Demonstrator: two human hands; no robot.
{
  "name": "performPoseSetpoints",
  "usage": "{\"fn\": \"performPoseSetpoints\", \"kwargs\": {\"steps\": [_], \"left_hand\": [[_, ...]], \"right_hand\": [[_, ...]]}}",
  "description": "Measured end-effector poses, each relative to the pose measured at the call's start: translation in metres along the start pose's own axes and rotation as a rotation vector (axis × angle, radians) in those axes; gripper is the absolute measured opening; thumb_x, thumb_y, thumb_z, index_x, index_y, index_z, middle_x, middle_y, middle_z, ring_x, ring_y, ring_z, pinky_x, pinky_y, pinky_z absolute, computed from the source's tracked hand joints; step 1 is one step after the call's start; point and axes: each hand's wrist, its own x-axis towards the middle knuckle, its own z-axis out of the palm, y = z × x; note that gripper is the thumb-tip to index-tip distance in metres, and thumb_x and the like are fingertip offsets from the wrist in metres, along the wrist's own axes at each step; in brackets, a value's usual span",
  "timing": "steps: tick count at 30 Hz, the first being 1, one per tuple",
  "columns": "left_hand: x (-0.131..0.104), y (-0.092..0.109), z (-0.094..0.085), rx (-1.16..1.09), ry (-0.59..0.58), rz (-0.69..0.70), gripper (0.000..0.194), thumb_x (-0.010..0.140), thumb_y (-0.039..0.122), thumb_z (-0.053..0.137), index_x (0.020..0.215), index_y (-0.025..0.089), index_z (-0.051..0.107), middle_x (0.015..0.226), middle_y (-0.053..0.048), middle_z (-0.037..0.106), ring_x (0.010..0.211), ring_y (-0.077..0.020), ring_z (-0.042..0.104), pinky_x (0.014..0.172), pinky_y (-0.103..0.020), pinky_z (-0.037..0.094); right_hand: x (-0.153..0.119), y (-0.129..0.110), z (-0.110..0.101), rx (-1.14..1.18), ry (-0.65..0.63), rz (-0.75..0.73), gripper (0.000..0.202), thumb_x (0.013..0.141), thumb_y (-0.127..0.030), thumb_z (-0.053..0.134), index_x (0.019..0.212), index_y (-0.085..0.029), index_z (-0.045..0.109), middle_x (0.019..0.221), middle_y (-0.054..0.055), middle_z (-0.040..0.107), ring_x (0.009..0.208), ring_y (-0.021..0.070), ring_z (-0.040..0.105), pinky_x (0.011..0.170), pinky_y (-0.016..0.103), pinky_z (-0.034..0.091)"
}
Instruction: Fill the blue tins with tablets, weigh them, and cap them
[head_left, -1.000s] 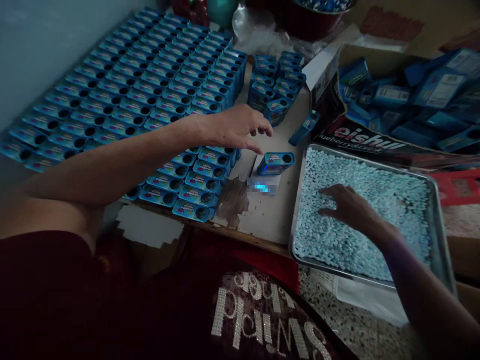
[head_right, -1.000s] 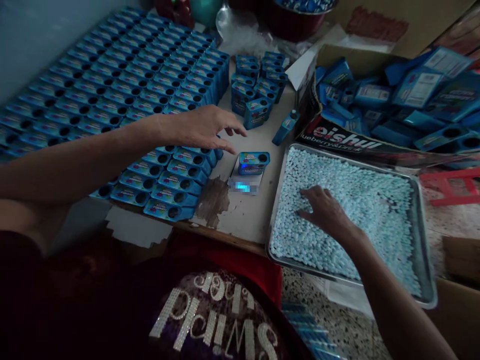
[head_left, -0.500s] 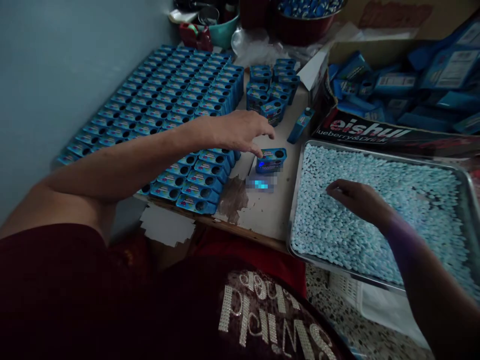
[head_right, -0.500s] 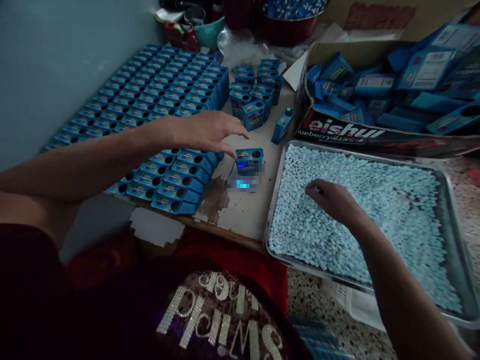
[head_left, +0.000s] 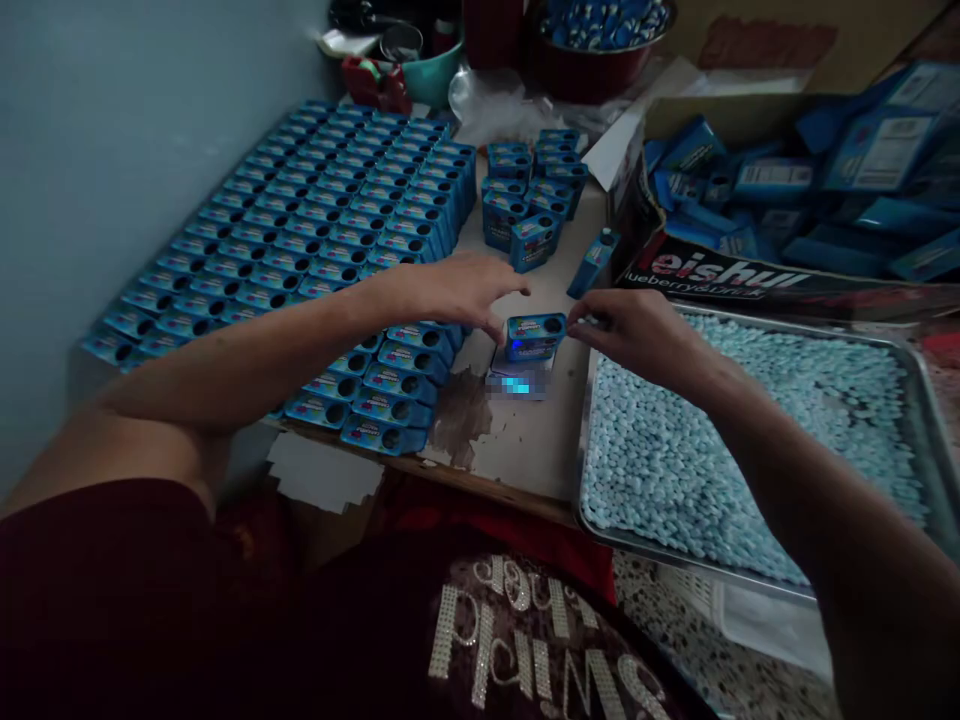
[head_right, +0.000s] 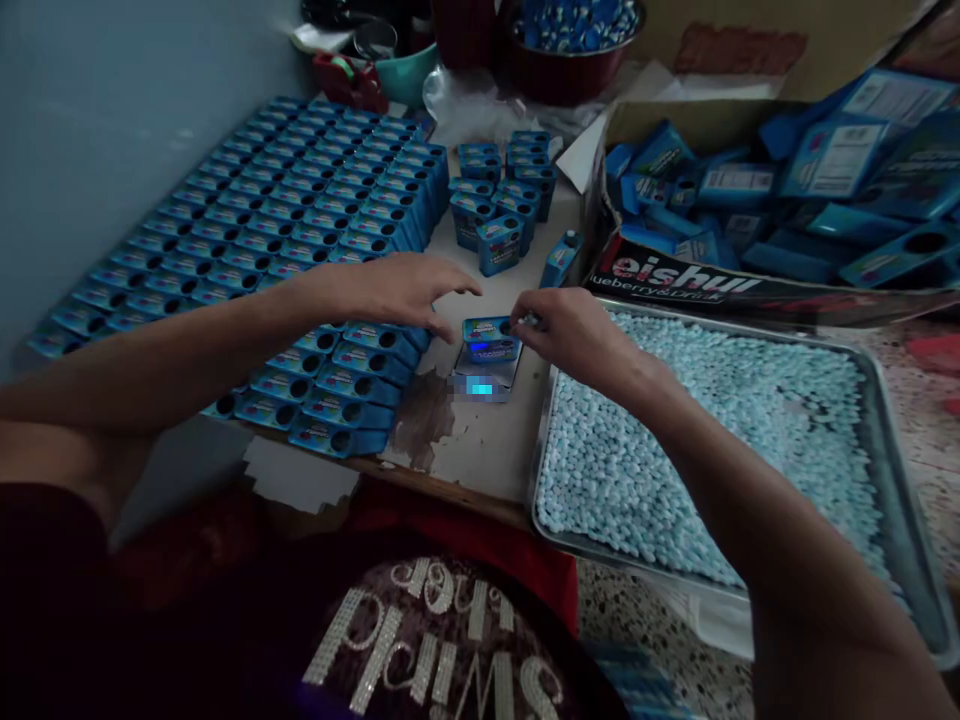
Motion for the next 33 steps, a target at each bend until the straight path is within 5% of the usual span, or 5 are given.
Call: {"fn": "performPoseSetpoints", "kwargs": {"steps": [9, 16, 25, 29, 33], "left_hand": [[-0.019, -0.022, 0.002, -0.091, 0.019, -0.087, 0.082, 0.097, 0.056, 0.075, 0.17, 0.026, 0.052, 0.165, -0.01, 0.064, 0.151, -0.0329, 0.058, 0.127, -0.042, 0.04], [-0.02, -0.021, -0.002, -0.098, 0.031, -0.073, 0.079, 0.097, 0.053, 0.075, 0.167, 0.022, 0.055, 0.163, -0.011, 0.065, 0.146, -0.032, 0.062, 0.12, -0.037, 0.045], [-0.02, -0.007, -0.01, -0.045, 0.01, -0.075, 0.075, 0.094, 0.044, 0.085, 0.159, 0.015, 0.064, 0.151, -0.016, 0.073, 0.135, -0.031, 0.068, 0.11, -0.035, 0.049], [-0.006, 0.008, -0.015, -0.019, 0.007, -0.005, 0.073, 0.096, 0.049, 0.084, 0.158, 0.015, 0.065, 0.149, -0.017, 0.074, 0.133, -0.0318, 0.07, 0.107, -0.035, 0.05], [0.001, 0.034, -0.027, 0.012, -0.022, -0.005, 0.071, 0.096, 0.048, 0.083, 0.157, 0.017, 0.066, 0.147, -0.016, 0.074, 0.132, -0.0329, 0.07, 0.106, -0.035, 0.051]], "right_hand": [[0.035, 0.009, 0.012, -0.131, -0.097, -0.026, 0.031, 0.089, -0.017, 0.078, 0.118, -0.023, 0.088, 0.088, 0.003, 0.081, 0.078, 0.0201, 0.073, 0.075, 0.031, 0.049], [0.032, 0.012, 0.006, -0.014, 0.001, 0.022, 0.019, 0.09, -0.017, 0.074, 0.102, -0.022, 0.088, 0.1, 0.006, 0.085, 0.089, 0.0227, 0.077, 0.084, 0.035, 0.056], [-0.055, 0.091, 0.0, 0.074, 0.079, 0.388, 0.016, 0.085, -0.039, 0.084, 0.095, -0.027, 0.084, 0.084, 0.006, 0.082, 0.08, 0.0282, 0.076, 0.076, 0.043, 0.057], [-0.086, 0.085, 0.0, 0.165, -0.03, 0.48, 0.022, 0.082, -0.046, 0.088, 0.09, -0.026, 0.081, 0.075, 0.006, 0.079, 0.067, 0.0277, 0.075, 0.067, 0.043, 0.056], [-0.077, 0.053, -0.006, 0.254, -0.003, 0.415, 0.028, 0.087, -0.052, 0.086, 0.086, -0.025, 0.078, 0.064, 0.005, 0.072, 0.062, 0.0267, 0.072, 0.064, 0.043, 0.055]]}}
